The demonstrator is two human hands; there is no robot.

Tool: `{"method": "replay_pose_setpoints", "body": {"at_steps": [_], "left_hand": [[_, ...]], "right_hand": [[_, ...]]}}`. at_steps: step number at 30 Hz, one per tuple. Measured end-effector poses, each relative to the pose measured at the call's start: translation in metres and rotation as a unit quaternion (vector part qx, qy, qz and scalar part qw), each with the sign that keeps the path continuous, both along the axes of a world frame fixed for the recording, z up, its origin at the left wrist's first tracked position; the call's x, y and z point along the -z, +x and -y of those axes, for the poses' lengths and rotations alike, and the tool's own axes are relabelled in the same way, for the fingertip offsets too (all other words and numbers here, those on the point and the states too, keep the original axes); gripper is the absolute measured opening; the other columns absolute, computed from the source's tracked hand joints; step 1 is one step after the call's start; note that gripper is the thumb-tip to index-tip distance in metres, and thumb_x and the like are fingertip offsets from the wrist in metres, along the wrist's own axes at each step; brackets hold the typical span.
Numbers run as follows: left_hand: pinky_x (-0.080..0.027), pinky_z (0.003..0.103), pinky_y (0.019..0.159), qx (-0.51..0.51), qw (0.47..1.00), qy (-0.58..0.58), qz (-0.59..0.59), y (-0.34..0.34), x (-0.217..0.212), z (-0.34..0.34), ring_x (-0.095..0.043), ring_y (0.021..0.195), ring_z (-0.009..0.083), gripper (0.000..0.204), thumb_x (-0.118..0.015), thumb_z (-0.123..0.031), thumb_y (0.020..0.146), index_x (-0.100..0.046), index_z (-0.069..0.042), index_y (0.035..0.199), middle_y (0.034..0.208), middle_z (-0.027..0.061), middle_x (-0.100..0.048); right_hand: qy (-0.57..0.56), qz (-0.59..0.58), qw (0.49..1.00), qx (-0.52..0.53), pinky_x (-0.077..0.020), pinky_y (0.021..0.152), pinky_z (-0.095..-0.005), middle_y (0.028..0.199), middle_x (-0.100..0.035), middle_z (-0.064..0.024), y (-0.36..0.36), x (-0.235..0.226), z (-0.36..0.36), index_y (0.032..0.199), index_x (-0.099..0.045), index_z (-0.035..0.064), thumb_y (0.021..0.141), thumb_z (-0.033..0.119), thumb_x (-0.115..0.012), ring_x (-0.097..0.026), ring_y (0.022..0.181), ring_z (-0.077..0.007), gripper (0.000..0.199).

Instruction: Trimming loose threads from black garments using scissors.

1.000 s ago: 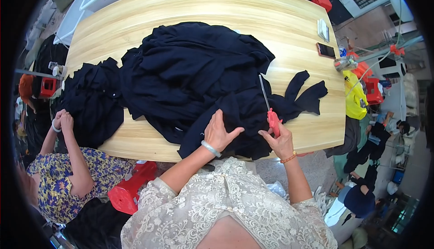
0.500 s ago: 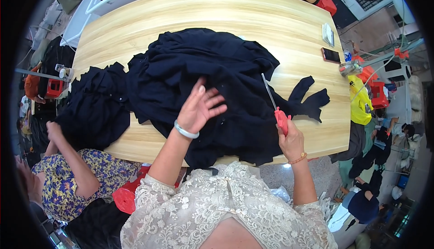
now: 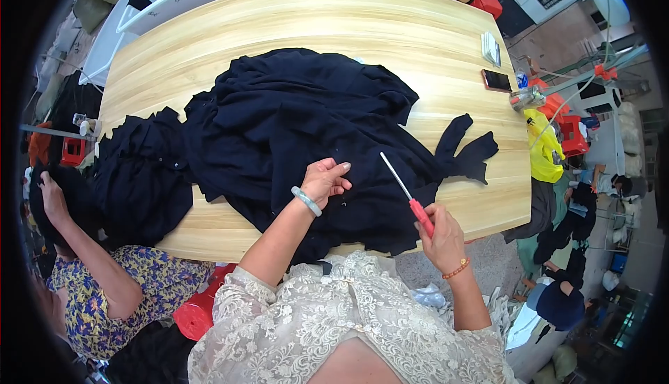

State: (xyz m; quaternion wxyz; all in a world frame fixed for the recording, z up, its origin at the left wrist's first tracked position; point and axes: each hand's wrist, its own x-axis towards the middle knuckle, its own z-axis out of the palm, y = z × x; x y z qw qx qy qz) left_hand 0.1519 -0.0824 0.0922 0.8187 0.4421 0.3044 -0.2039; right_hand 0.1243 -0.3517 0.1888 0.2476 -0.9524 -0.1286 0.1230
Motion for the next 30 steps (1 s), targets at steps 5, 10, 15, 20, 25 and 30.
{"method": "replay_pose_setpoints", "body": {"at_steps": [5,10,15,20,25,30], "left_hand": [[-0.054,0.024,0.059,-0.047,0.999,0.011,0.019,-0.001,0.013,0.0,-0.068,0.071,0.0197,0.02,-0.064,-0.011,0.085,-0.051,-0.009,0.07,0.07,0.0057,-0.062],[-0.054,0.026,0.061,-0.048,0.997,0.028,0.044,-0.001,-0.005,-0.003,-0.068,0.071,0.0198,0.013,-0.064,-0.01,0.085,-0.054,-0.006,0.076,0.078,0.0116,-0.065],[-0.052,0.02,0.051,0.012,0.997,0.034,0.063,-0.008,-0.003,-0.012,-0.067,0.066,0.0172,0.01,-0.061,-0.012,0.086,-0.055,-0.006,0.082,0.076,0.0067,-0.064],[-0.056,0.024,0.057,-0.141,0.976,-0.144,0.083,-0.008,-0.006,-0.022,-0.067,0.072,0.0204,0.011,-0.061,-0.012,0.087,-0.054,-0.005,0.092,0.085,0.007,-0.061],[-0.057,0.032,0.074,-0.172,0.972,-0.121,0.103,-0.01,-0.013,-0.016,-0.066,0.083,0.027,0.011,-0.061,-0.014,0.088,-0.055,-0.004,0.085,0.082,0.0075,-0.061],[-0.056,0.033,0.076,-0.17,0.973,-0.09,0.127,-0.011,-0.017,-0.022,-0.066,0.085,0.0274,0.013,-0.061,-0.015,0.088,-0.056,-0.004,0.084,0.082,0.0078,-0.061]], "right_hand": [[-0.054,0.0,0.991,-0.124,-0.0456,0.06,-0.0425,0.072,-0.06,-0.0129,-0.013,0.002,0.004,0.094,-0.05,0.0079,0.081,0.018,-0.064,-0.06,0.068,-0.0322,0.021],[-0.094,-0.139,0.98,-0.106,-0.0463,0.061,-0.0412,0.074,-0.061,-0.014,-0.01,-0.008,-0.004,0.095,-0.05,0.0083,0.082,0.021,-0.063,-0.061,0.072,-0.0326,0.022],[0.011,-0.083,0.992,-0.09,-0.0467,0.063,-0.0409,0.079,-0.061,-0.0129,-0.006,-0.007,-0.01,0.099,-0.051,0.0085,0.082,0.018,-0.063,-0.061,0.074,-0.0324,0.022],[0.017,-0.063,0.991,-0.116,-0.0467,0.064,-0.0404,0.08,-0.06,-0.0117,-0.001,-0.007,-0.016,0.101,-0.051,0.0088,0.082,0.017,-0.063,-0.06,0.074,-0.0322,0.024],[0.002,-0.047,0.991,-0.127,-0.0464,0.062,-0.0405,0.077,-0.061,-0.0117,0.009,-0.013,-0.026,0.1,-0.052,0.0091,0.082,0.018,-0.063,-0.06,0.072,-0.0319,0.023],[-0.028,-0.058,0.989,-0.133,-0.0458,0.057,-0.0423,0.067,-0.06,-0.0131,0.016,-0.022,-0.036,0.095,-0.053,0.0095,0.083,0.021,-0.062,-0.061,0.064,-0.033,0.019]]}}
